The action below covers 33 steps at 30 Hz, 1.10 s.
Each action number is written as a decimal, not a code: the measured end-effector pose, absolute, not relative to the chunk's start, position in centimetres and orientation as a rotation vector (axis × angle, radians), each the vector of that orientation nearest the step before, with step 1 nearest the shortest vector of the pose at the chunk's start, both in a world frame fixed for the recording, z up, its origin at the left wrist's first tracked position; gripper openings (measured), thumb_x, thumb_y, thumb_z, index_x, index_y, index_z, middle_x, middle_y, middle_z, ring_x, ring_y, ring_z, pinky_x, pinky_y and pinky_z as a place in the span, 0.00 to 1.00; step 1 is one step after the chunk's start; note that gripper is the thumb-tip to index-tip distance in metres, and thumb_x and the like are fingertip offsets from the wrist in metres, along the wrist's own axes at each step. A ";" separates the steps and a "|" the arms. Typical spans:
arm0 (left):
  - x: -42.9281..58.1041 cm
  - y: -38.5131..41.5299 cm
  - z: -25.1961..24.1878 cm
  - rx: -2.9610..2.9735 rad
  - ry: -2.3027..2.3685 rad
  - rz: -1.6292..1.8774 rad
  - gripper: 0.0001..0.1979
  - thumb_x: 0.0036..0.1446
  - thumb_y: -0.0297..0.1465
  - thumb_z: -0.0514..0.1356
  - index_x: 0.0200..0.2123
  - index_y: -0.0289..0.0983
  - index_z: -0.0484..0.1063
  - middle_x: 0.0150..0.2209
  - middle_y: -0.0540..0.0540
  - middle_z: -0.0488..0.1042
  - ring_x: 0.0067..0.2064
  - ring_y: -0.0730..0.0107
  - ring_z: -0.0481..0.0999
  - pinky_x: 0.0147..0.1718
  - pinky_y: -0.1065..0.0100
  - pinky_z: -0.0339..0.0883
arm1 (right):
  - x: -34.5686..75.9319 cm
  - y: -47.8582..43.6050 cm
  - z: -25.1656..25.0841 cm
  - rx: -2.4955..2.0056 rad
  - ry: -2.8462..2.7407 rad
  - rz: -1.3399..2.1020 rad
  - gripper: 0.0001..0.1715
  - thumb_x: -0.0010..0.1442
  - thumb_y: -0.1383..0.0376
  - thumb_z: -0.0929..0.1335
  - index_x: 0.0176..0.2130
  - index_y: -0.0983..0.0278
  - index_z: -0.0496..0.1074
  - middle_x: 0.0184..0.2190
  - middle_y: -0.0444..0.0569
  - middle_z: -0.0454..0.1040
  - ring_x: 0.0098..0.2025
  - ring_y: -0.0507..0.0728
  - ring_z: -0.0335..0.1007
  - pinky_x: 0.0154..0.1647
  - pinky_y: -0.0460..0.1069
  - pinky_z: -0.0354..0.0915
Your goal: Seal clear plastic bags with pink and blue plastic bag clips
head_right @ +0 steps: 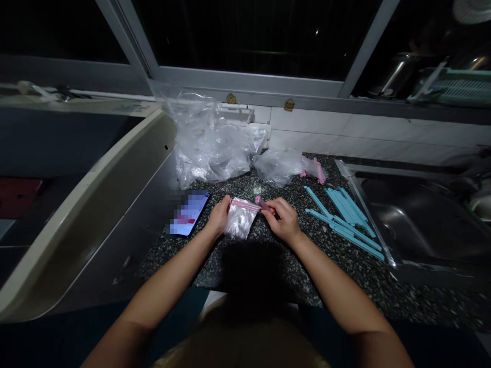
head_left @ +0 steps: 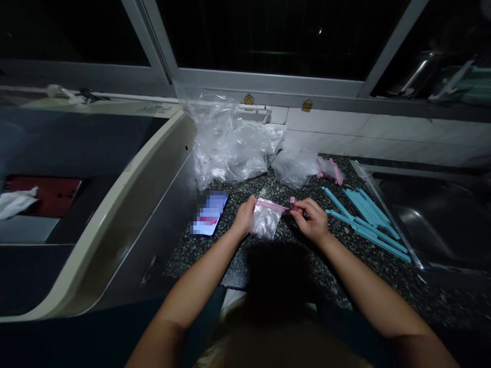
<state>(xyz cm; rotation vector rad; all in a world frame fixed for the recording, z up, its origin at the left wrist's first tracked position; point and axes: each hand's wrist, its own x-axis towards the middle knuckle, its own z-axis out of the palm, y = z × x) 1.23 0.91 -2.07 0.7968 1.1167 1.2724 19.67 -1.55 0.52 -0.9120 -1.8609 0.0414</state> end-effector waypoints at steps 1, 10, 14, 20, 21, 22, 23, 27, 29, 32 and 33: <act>1.2 1.0 -2.3 0.796 1.109 1.279 0.24 0.38 0.51 0.59 0.16 0.34 0.64 0.14 0.53 0.63 0.18 0.78 0.58 0.19 0.73 0.50 | 19.7 -1.5 0.5 -0.914 -1.858 0.042 0.04 0.54 0.68 0.65 0.34 0.62 0.68 0.23 0.44 0.66 0.24 0.51 0.62 0.24 0.47 0.62; 1.1 0.8 -1.4 0.773 1.165 1.291 0.20 0.43 0.46 0.58 0.15 0.35 0.63 0.14 0.54 0.63 0.18 0.78 0.58 0.20 0.73 0.51 | 20.0 -1.5 0.7 -0.919 -1.852 0.016 0.02 0.54 0.68 0.65 0.32 0.62 0.67 0.22 0.44 0.67 0.24 0.51 0.63 0.25 0.48 0.63; 1.1 0.8 -1.3 0.739 1.151 1.296 0.20 0.43 0.46 0.58 0.16 0.35 0.64 0.14 0.53 0.64 0.19 0.77 0.60 0.20 0.73 0.52 | 20.2 -1.6 0.8 -0.922 -1.848 -0.007 0.01 0.54 0.68 0.65 0.31 0.62 0.67 0.22 0.45 0.68 0.23 0.51 0.63 0.24 0.47 0.63; 1.3 1.0 -1.3 0.636 1.120 1.325 0.18 0.42 0.45 0.60 0.17 0.35 0.64 0.15 0.52 0.66 0.19 0.76 0.63 0.20 0.73 0.55 | 20.5 -1.6 0.8 -0.973 -1.819 -0.028 0.01 0.54 0.66 0.65 0.30 0.61 0.68 0.27 0.48 0.74 0.28 0.54 0.70 0.28 0.50 0.68; 1.3 1.0 -1.2 0.623 1.117 1.333 0.18 0.42 0.44 0.60 0.17 0.35 0.64 0.15 0.53 0.66 0.19 0.76 0.63 0.20 0.73 0.55 | 20.5 -1.5 0.8 -0.981 -1.809 -0.033 0.01 0.54 0.66 0.65 0.31 0.61 0.68 0.28 0.48 0.74 0.29 0.55 0.71 0.29 0.50 0.68; 1.2 1.0 -1.2 0.613 1.115 1.339 0.18 0.42 0.44 0.60 0.16 0.35 0.64 0.15 0.53 0.65 0.19 0.76 0.63 0.20 0.73 0.56 | 20.6 -1.5 0.7 -0.982 -1.796 -0.036 0.01 0.54 0.66 0.66 0.31 0.61 0.68 0.28 0.49 0.75 0.30 0.55 0.71 0.30 0.50 0.69; 1.2 1.1 -1.1 0.606 1.111 1.344 0.18 0.42 0.44 0.60 0.16 0.35 0.64 0.14 0.53 0.65 0.18 0.77 0.63 0.20 0.73 0.55 | 20.7 -1.5 0.6 -0.979 -1.783 -0.034 0.02 0.54 0.66 0.66 0.32 0.61 0.69 0.29 0.49 0.75 0.30 0.55 0.72 0.30 0.51 0.69; 1.0 1.2 -1.0 0.561 1.103 1.367 0.18 0.41 0.43 0.61 0.15 0.35 0.61 0.13 0.55 0.62 0.16 0.80 0.60 0.18 0.74 0.53 | 20.8 -1.4 0.3 -0.976 -1.728 0.035 0.03 0.54 0.65 0.66 0.32 0.61 0.70 0.30 0.49 0.76 0.31 0.56 0.73 0.32 0.52 0.70; 1.0 1.2 -1.0 0.532 1.093 1.384 0.18 0.41 0.42 0.61 0.15 0.35 0.60 0.13 0.56 0.60 0.16 0.81 0.58 0.18 0.75 0.52 | 20.9 -1.4 0.1 -0.998 -1.697 0.097 0.04 0.55 0.63 0.65 0.32 0.61 0.70 0.30 0.48 0.76 0.32 0.56 0.73 0.33 0.52 0.71; 1.0 1.3 -0.9 0.496 1.077 1.389 0.17 0.41 0.41 0.61 0.16 0.35 0.61 0.13 0.56 0.61 0.16 0.81 0.59 0.18 0.75 0.53 | 20.8 -1.3 -0.2 -1.026 -1.642 0.195 0.06 0.55 0.61 0.65 0.32 0.61 0.70 0.31 0.49 0.75 0.32 0.56 0.73 0.31 0.52 0.71; 1.0 1.3 -0.9 0.489 1.071 1.384 0.16 0.41 0.41 0.61 0.16 0.35 0.61 0.14 0.56 0.62 0.17 0.80 0.60 0.18 0.75 0.54 | 20.8 -1.3 -0.2 -1.031 -1.623 0.227 0.07 0.55 0.61 0.65 0.32 0.62 0.70 0.31 0.49 0.75 0.32 0.56 0.72 0.30 0.51 0.71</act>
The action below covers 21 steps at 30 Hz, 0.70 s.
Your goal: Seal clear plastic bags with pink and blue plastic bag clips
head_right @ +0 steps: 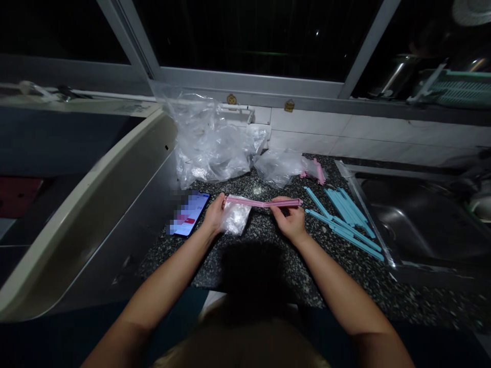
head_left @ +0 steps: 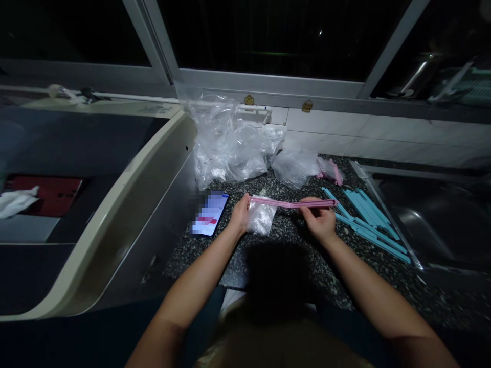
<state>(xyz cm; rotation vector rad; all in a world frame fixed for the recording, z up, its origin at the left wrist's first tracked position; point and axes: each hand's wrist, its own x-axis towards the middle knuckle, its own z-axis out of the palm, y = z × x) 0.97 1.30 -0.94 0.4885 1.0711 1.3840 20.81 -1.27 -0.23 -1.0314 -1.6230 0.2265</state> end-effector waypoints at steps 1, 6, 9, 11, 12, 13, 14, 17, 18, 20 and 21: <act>1.0 1.3 -0.9 0.482 1.065 1.377 0.16 0.41 0.41 0.61 0.17 0.35 0.62 0.14 0.55 0.63 0.17 0.80 0.61 0.19 0.75 0.55 | 20.8 -1.3 -0.3 -1.037 -1.603 0.258 0.08 0.54 0.60 0.65 0.32 0.62 0.70 0.31 0.50 0.75 0.31 0.56 0.72 0.29 0.51 0.71; 0.9 1.5 -0.9 0.454 1.043 1.370 0.16 0.40 0.42 0.61 0.18 0.35 0.63 0.15 0.54 0.65 0.18 0.79 0.63 0.20 0.74 0.57 | 20.4 -1.2 -0.1 -1.046 -1.504 0.416 0.08 0.53 0.60 0.67 0.32 0.63 0.69 0.28 0.48 0.73 0.25 0.53 0.70 0.24 0.48 0.69; 0.8 1.5 -0.9 0.438 1.035 1.361 0.17 0.40 0.42 0.62 0.19 0.35 0.64 0.15 0.54 0.66 0.18 0.78 0.63 0.21 0.74 0.58 | 20.2 -1.1 -0.1 -1.040 -1.455 0.503 0.10 0.50 0.59 0.68 0.31 0.62 0.67 0.24 0.45 0.72 0.22 0.52 0.68 0.24 0.48 0.69; 0.9 1.5 -0.8 0.430 1.043 1.352 0.17 0.40 0.43 0.61 0.18 0.35 0.63 0.15 0.54 0.65 0.17 0.78 0.63 0.21 0.74 0.58 | 20.2 -1.0 -0.2 -1.029 -1.439 0.561 0.11 0.50 0.58 0.68 0.30 0.62 0.66 0.22 0.44 0.71 0.21 0.52 0.68 0.24 0.48 0.69; 0.9 1.5 -0.8 0.430 1.047 1.350 0.17 0.41 0.43 0.61 0.18 0.35 0.63 0.15 0.54 0.65 0.17 0.78 0.63 0.21 0.74 0.58 | 20.2 -1.0 -0.3 -1.023 -1.437 0.585 0.11 0.50 0.58 0.68 0.30 0.62 0.66 0.22 0.44 0.71 0.21 0.52 0.68 0.24 0.48 0.68; 0.9 1.5 -0.7 0.432 1.046 1.347 0.17 0.41 0.43 0.61 0.18 0.35 0.63 0.14 0.54 0.65 0.17 0.78 0.63 0.21 0.74 0.58 | 20.2 -0.9 -0.4 -1.016 -1.437 0.604 0.11 0.50 0.58 0.68 0.30 0.62 0.65 0.22 0.43 0.71 0.22 0.52 0.68 0.24 0.48 0.68; 0.9 1.5 -0.7 0.435 1.039 1.346 0.18 0.41 0.43 0.61 0.18 0.35 0.63 0.14 0.54 0.65 0.17 0.78 0.63 0.20 0.73 0.58 | 20.2 -0.9 -0.5 -1.012 -1.440 0.617 0.11 0.50 0.57 0.68 0.30 0.61 0.65 0.22 0.43 0.70 0.22 0.52 0.68 0.24 0.48 0.68; 0.9 1.5 -0.9 0.432 1.006 1.348 0.18 0.39 0.43 0.62 0.18 0.34 0.63 0.15 0.54 0.65 0.17 0.77 0.64 0.21 0.73 0.58 | 20.2 -0.8 -0.8 -0.993 -1.450 0.626 0.12 0.50 0.57 0.68 0.30 0.61 0.64 0.23 0.43 0.70 0.22 0.51 0.67 0.25 0.48 0.68; 0.9 1.5 -1.0 0.429 1.000 1.352 0.18 0.39 0.43 0.63 0.18 0.34 0.63 0.15 0.54 0.65 0.17 0.78 0.64 0.21 0.73 0.58 | 20.2 -0.7 -0.8 -0.985 -1.453 0.625 0.12 0.50 0.57 0.68 0.30 0.61 0.64 0.24 0.44 0.70 0.23 0.51 0.67 0.25 0.49 0.68; 0.9 1.5 -1.2 0.429 0.999 1.361 0.19 0.38 0.43 0.64 0.18 0.34 0.62 0.14 0.54 0.64 0.17 0.78 0.63 0.20 0.74 0.57 | 20.2 -0.7 -0.9 -0.972 -1.468 0.621 0.12 0.50 0.57 0.68 0.30 0.61 0.64 0.25 0.44 0.70 0.24 0.51 0.67 0.27 0.49 0.68; 0.9 1.5 -1.3 0.435 1.004 1.361 0.19 0.37 0.43 0.64 0.17 0.34 0.62 0.14 0.54 0.64 0.17 0.78 0.63 0.20 0.74 0.57 | 20.2 -0.7 -0.9 -0.970 -1.481 0.612 0.11 0.50 0.58 0.68 0.30 0.61 0.64 0.26 0.44 0.70 0.26 0.52 0.68 0.28 0.49 0.68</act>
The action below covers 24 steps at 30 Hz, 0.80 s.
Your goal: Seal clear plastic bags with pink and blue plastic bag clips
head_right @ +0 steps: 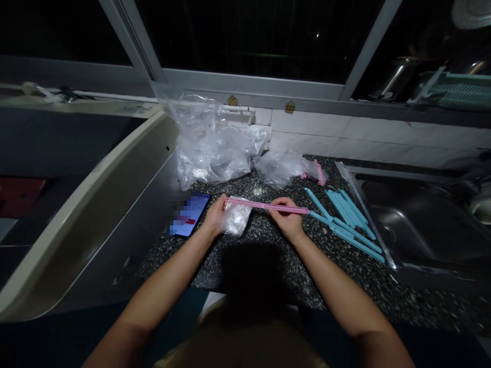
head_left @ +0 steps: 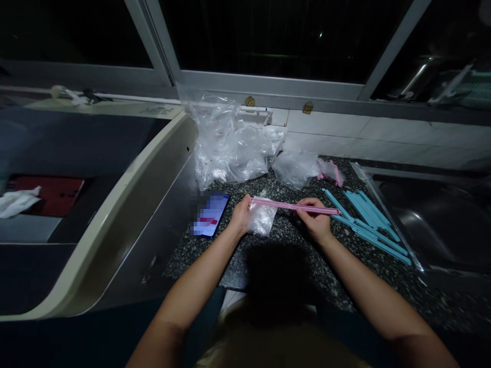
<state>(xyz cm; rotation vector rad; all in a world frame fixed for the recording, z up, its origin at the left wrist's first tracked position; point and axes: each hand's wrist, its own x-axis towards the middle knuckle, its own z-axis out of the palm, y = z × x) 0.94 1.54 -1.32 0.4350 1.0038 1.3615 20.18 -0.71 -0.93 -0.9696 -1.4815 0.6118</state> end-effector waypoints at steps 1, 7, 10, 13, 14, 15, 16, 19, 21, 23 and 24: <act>1.0 1.5 -1.4 0.445 1.010 1.358 0.19 0.37 0.43 0.64 0.17 0.34 0.63 0.14 0.54 0.64 0.16 0.78 0.62 0.19 0.74 0.56 | 20.2 -0.7 -0.9 -0.973 -1.502 0.599 0.11 0.50 0.58 0.69 0.30 0.61 0.65 0.27 0.44 0.70 0.27 0.52 0.68 0.29 0.49 0.68; 0.9 1.5 -2.0 0.547 0.977 1.311 0.22 0.35 0.47 0.64 0.18 0.32 0.67 0.15 0.51 0.68 0.17 0.76 0.64 0.20 0.73 0.57 | 20.0 -0.6 -1.5 -1.056 -1.588 0.542 0.12 0.51 0.56 0.68 0.31 0.62 0.69 0.27 0.46 0.72 0.30 0.53 0.69 0.33 0.50 0.69; 0.7 1.5 -1.7 0.533 0.865 1.270 0.23 0.35 0.48 0.65 0.21 0.32 0.70 0.18 0.48 0.71 0.20 0.73 0.68 0.23 0.71 0.60 | 19.9 -0.5 -1.9 -1.084 -1.558 0.541 0.13 0.50 0.55 0.68 0.31 0.63 0.69 0.27 0.46 0.72 0.30 0.53 0.69 0.33 0.50 0.69; 0.4 1.2 -1.1 0.603 0.765 1.208 0.20 0.31 0.41 0.68 0.25 0.31 0.72 0.21 0.48 0.73 0.23 0.73 0.69 0.25 0.72 0.62 | 19.8 -0.5 -1.9 -1.089 -1.519 0.578 0.14 0.49 0.55 0.69 0.31 0.63 0.69 0.27 0.47 0.72 0.30 0.53 0.69 0.33 0.50 0.69; 0.4 1.1 -0.9 0.643 0.759 1.182 0.20 0.30 0.38 0.69 0.26 0.31 0.72 0.21 0.48 0.73 0.23 0.74 0.69 0.26 0.72 0.61 | 19.8 -0.5 -1.8 -1.091 -1.495 0.603 0.14 0.49 0.55 0.69 0.30 0.63 0.69 0.27 0.46 0.72 0.29 0.53 0.69 0.33 0.50 0.69; 0.3 1.0 -0.7 0.680 0.764 1.154 0.19 0.28 0.35 0.70 0.26 0.31 0.72 0.22 0.48 0.73 0.23 0.74 0.69 0.26 0.73 0.61 | 19.8 -0.5 -1.7 -1.095 -1.461 0.633 0.14 0.48 0.55 0.69 0.30 0.63 0.69 0.27 0.46 0.72 0.28 0.53 0.69 0.33 0.50 0.70; 0.3 0.8 -0.6 0.709 0.775 1.131 0.19 0.28 0.34 0.70 0.26 0.31 0.72 0.22 0.49 0.73 0.23 0.75 0.69 0.26 0.73 0.61 | 19.8 -0.5 -1.5 -1.100 -1.420 0.666 0.14 0.48 0.55 0.69 0.31 0.63 0.69 0.26 0.45 0.72 0.28 0.52 0.69 0.33 0.50 0.70; 0.4 0.5 -0.5 0.767 0.800 1.105 0.17 0.30 0.33 0.69 0.26 0.32 0.72 0.22 0.50 0.73 0.23 0.76 0.68 0.27 0.73 0.60 | 20.0 -0.4 -1.3 -1.112 -1.281 0.725 0.16 0.47 0.55 0.70 0.31 0.62 0.68 0.25 0.44 0.72 0.27 0.52 0.70 0.34 0.51 0.70; 0.3 0.5 -0.7 0.831 0.807 1.096 0.16 0.31 0.34 0.68 0.26 0.32 0.72 0.23 0.50 0.73 0.25 0.76 0.68 0.29 0.73 0.61 | 20.0 -0.2 -1.2 -1.123 -1.222 0.723 0.16 0.45 0.55 0.71 0.31 0.62 0.68 0.26 0.45 0.72 0.27 0.53 0.70 0.35 0.52 0.70; -0.1 0.6 -0.8 0.942 0.846 1.088 0.16 0.33 0.35 0.67 0.27 0.33 0.72 0.25 0.50 0.73 0.26 0.75 0.68 0.30 0.72 0.61 | 20.0 -0.1 -1.3 -1.140 -1.208 0.725 0.17 0.44 0.54 0.71 0.31 0.62 0.68 0.27 0.45 0.72 0.28 0.53 0.70 0.36 0.52 0.70; -0.6 0.8 -0.9 1.019 0.897 1.097 0.15 0.35 0.36 0.66 0.28 0.33 0.72 0.25 0.50 0.73 0.27 0.74 0.68 0.30 0.72 0.60 | 20.0 -0.1 -1.4 -1.147 -1.213 0.730 0.17 0.44 0.54 0.71 0.31 0.62 0.68 0.27 0.45 0.71 0.28 0.53 0.70 0.36 0.53 0.70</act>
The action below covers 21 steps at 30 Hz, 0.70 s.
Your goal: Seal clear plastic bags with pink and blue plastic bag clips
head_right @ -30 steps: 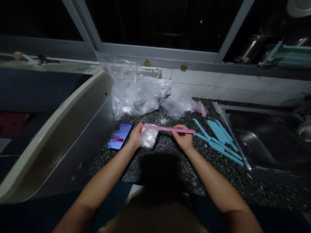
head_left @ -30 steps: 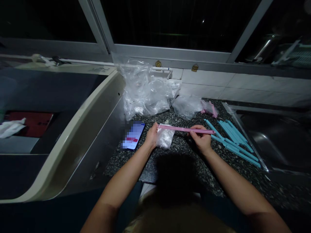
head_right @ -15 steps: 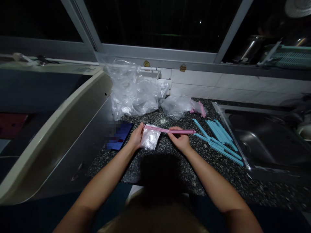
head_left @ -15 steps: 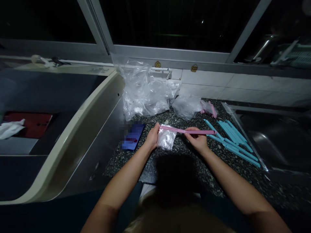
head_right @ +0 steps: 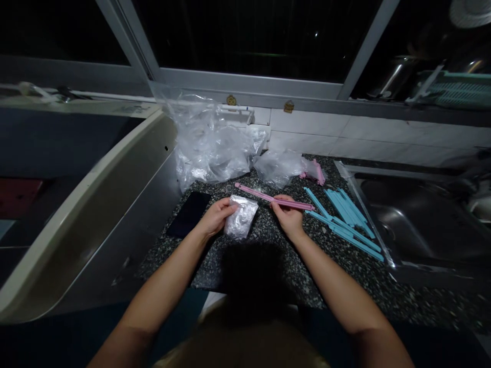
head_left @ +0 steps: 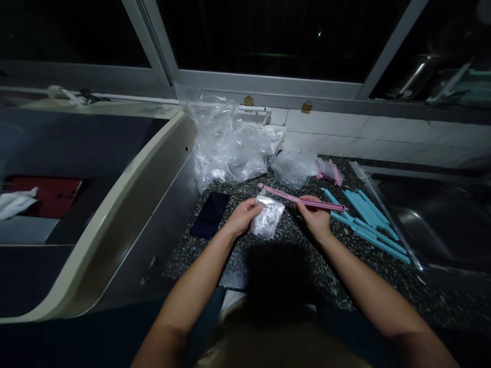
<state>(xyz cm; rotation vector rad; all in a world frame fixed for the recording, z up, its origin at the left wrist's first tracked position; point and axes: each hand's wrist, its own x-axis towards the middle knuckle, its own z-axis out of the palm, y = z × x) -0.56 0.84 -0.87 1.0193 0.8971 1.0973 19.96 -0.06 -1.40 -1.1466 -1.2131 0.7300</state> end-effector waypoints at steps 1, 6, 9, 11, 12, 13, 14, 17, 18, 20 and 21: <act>-1.1 1.1 -0.9 1.108 0.979 1.122 0.14 0.37 0.35 0.64 0.28 0.33 0.72 0.25 0.50 0.72 0.27 0.73 0.68 0.30 0.71 0.60 | 19.9 0.0 -1.5 -1.150 -1.222 0.736 0.17 0.44 0.55 0.71 0.31 0.62 0.68 0.27 0.45 0.71 0.29 0.53 0.69 0.37 0.53 0.69; -3.8 3.0 -1.5 1.469 1.588 1.228 0.06 0.45 0.31 0.58 0.25 0.34 0.72 0.24 0.49 0.71 0.28 0.70 0.67 0.30 0.70 0.57 | 19.7 0.1 -1.9 -1.147 -1.249 0.749 0.17 0.44 0.54 0.71 0.31 0.62 0.68 0.28 0.46 0.71 0.30 0.53 0.69 0.39 0.53 0.69; -4.2 3.5 -1.7 1.494 1.682 1.153 0.05 0.44 0.29 0.57 0.23 0.35 0.71 0.22 0.49 0.70 0.26 0.70 0.66 0.29 0.70 0.56 | 19.8 0.1 -2.1 -1.150 -1.248 0.751 0.18 0.44 0.54 0.71 0.31 0.62 0.68 0.28 0.46 0.71 0.30 0.54 0.69 0.38 0.53 0.69; -3.8 3.4 -1.6 1.455 1.615 1.191 0.05 0.44 0.30 0.57 0.23 0.35 0.70 0.20 0.50 0.69 0.25 0.71 0.65 0.28 0.71 0.55 | 19.9 0.1 -2.1 -1.153 -1.251 0.753 0.17 0.44 0.54 0.71 0.31 0.62 0.69 0.28 0.46 0.71 0.30 0.54 0.68 0.37 0.53 0.69; -3.6 3.2 -1.5 1.418 1.536 1.227 0.05 0.43 0.31 0.58 0.22 0.34 0.70 0.20 0.51 0.68 0.25 0.72 0.64 0.28 0.71 0.55 | 20.0 0.1 -2.1 -1.154 -1.252 0.752 0.17 0.45 0.55 0.71 0.32 0.62 0.69 0.28 0.46 0.71 0.30 0.54 0.68 0.37 0.53 0.69; -3.3 2.9 -1.3 1.367 1.433 1.255 0.06 0.43 0.32 0.59 0.23 0.34 0.70 0.20 0.51 0.68 0.25 0.73 0.64 0.28 0.72 0.55 | 20.0 0.2 -2.1 -1.153 -1.251 0.751 0.17 0.45 0.55 0.71 0.31 0.62 0.69 0.28 0.46 0.71 0.30 0.54 0.68 0.37 0.53 0.69; -2.9 2.6 -1.1 1.306 1.319 1.268 0.08 0.42 0.34 0.60 0.23 0.34 0.70 0.21 0.52 0.68 0.25 0.74 0.64 0.27 0.72 0.55 | 20.1 0.2 -2.1 -1.151 -1.248 0.749 0.17 0.45 0.55 0.71 0.31 0.62 0.69 0.28 0.46 0.71 0.30 0.53 0.69 0.37 0.53 0.69; -2.0 1.7 -0.8 1.127 1.028 1.246 0.15 0.37 0.38 0.64 0.27 0.33 0.71 0.23 0.52 0.70 0.24 0.76 0.64 0.27 0.73 0.57 | 20.0 0.3 -2.0 -1.146 -1.234 0.747 0.16 0.44 0.55 0.71 0.31 0.62 0.69 0.28 0.46 0.71 0.30 0.54 0.69 0.38 0.53 0.69; -1.8 1.4 -0.8 1.082 0.970 1.230 0.17 0.36 0.39 0.66 0.27 0.33 0.71 0.23 0.51 0.71 0.24 0.76 0.64 0.27 0.74 0.57 | 19.9 0.3 -2.0 -1.145 -1.231 0.746 0.16 0.44 0.54 0.71 0.31 0.62 0.69 0.28 0.45 0.71 0.29 0.54 0.69 0.38 0.53 0.69; -1.3 1.1 -0.9 1.017 0.891 1.198 0.19 0.33 0.40 0.67 0.27 0.32 0.72 0.23 0.51 0.71 0.24 0.77 0.65 0.27 0.74 0.58 | 19.6 0.2 -2.0 -1.140 -1.232 0.748 0.16 0.45 0.54 0.71 0.31 0.62 0.69 0.28 0.45 0.72 0.30 0.54 0.70 0.38 0.53 0.69; -1.0 1.0 -1.0 0.993 0.863 1.182 0.19 0.32 0.40 0.68 0.27 0.32 0.72 0.23 0.50 0.72 0.24 0.77 0.66 0.27 0.74 0.58 | 19.4 0.1 -2.0 -1.136 -1.238 0.753 0.16 0.45 0.54 0.70 0.31 0.61 0.69 0.28 0.45 0.72 0.30 0.54 0.70 0.38 0.53 0.69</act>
